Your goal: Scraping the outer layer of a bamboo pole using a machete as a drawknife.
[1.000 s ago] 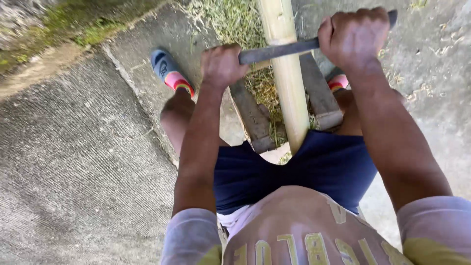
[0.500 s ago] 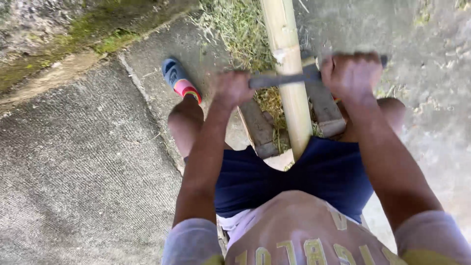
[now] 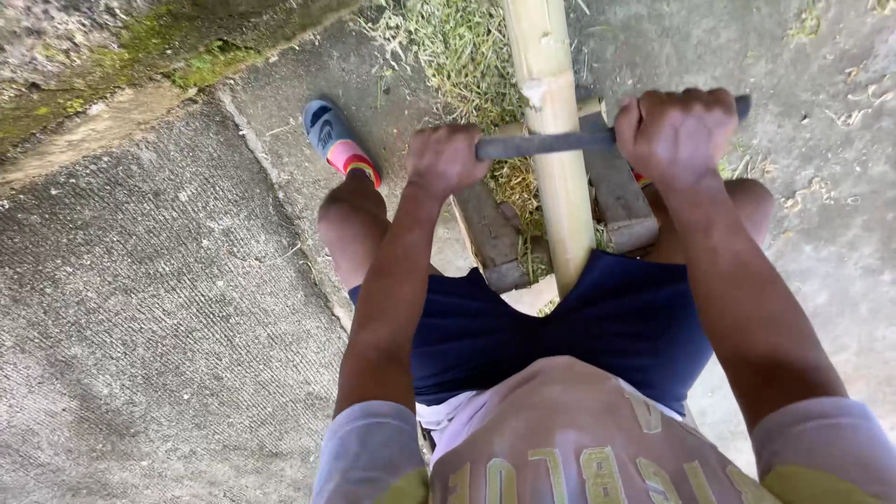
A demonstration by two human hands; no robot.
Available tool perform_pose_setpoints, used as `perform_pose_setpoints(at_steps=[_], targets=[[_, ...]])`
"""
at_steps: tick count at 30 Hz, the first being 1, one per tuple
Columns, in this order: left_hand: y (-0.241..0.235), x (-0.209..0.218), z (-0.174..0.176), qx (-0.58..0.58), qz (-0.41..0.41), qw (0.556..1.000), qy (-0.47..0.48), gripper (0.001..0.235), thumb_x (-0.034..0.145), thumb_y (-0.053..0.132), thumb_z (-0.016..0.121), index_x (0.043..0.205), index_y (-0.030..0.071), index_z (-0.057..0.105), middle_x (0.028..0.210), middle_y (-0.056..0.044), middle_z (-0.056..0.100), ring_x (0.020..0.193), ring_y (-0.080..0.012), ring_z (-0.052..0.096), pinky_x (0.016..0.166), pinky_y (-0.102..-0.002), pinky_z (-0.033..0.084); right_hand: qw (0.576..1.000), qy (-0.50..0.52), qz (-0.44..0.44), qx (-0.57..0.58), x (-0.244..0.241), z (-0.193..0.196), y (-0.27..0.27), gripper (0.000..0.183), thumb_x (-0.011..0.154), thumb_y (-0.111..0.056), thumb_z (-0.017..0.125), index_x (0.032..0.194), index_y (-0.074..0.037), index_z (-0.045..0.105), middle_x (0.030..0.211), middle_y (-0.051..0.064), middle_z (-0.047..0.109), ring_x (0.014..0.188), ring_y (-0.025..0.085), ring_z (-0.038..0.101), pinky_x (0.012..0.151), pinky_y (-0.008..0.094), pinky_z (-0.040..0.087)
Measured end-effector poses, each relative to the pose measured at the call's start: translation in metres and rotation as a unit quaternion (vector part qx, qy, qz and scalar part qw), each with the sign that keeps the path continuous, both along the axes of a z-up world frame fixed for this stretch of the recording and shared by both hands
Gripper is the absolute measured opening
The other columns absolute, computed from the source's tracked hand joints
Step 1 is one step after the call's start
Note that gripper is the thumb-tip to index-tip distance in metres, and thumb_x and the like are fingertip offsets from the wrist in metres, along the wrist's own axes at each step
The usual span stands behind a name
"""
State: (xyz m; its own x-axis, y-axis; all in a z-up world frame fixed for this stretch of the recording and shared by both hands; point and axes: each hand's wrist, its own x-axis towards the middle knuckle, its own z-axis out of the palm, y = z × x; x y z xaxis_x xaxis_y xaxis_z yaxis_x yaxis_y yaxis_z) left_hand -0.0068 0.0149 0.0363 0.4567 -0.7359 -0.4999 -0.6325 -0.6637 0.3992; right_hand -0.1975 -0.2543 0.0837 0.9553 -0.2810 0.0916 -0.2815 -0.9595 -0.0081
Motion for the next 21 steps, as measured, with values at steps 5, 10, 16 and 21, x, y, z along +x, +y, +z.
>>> perform_pose_setpoints(at_steps=[5,10,16,21], targets=[[-0.02,0.044,-0.015,-0.034,0.002,0.998,-0.058,0.026,0.091,0.04,0.063,0.084,0.016,0.072,0.067,-0.006,0.071,0.056,-0.0172,0.067,0.071,-0.046,0.056,0.996,-0.051,0.022,-0.063,0.037,-0.001,-0.017,0.031,0.094,-0.024,0.058,0.064,-0.02,0.062,0.056,-0.001,0.056,0.053,0.016,0.051,0.066,0.036,0.043],[-0.011,0.024,0.018,-0.045,0.021,0.998,-0.048,0.023,0.082,0.038,0.068,0.088,0.016,0.073,0.079,-0.009,0.073,0.068,-0.0246,0.07,0.071,-0.048,0.057,0.998,-0.049,0.008,-0.031,0.018,0.002,-0.005,0.039,0.099,-0.026,0.063,0.062,-0.017,0.061,0.054,0.002,0.054,0.051,0.018,0.05,0.063,0.037,0.043],[-0.015,0.033,0.021,0.036,-0.042,0.998,-0.016,0.026,0.085,0.038,0.07,0.097,0.015,0.072,0.087,-0.009,0.073,0.075,-0.0231,0.071,0.072,-0.046,0.056,0.999,-0.046,-0.013,-0.007,0.009,-0.011,-0.003,0.039,0.1,-0.027,0.062,0.063,-0.018,0.06,0.055,0.002,0.054,0.052,0.019,0.051,0.063,0.038,0.043],[-0.023,0.056,0.019,-0.041,0.003,0.995,-0.09,0.021,0.083,0.036,0.069,0.09,0.017,0.075,0.079,-0.005,0.074,0.069,-0.0208,0.071,0.07,-0.045,0.055,0.995,-0.088,0.014,-0.037,0.037,-0.015,-0.02,0.036,0.099,-0.024,0.06,0.063,-0.019,0.057,0.057,0.001,0.052,0.05,0.021,0.048,0.065,0.039,0.043]])
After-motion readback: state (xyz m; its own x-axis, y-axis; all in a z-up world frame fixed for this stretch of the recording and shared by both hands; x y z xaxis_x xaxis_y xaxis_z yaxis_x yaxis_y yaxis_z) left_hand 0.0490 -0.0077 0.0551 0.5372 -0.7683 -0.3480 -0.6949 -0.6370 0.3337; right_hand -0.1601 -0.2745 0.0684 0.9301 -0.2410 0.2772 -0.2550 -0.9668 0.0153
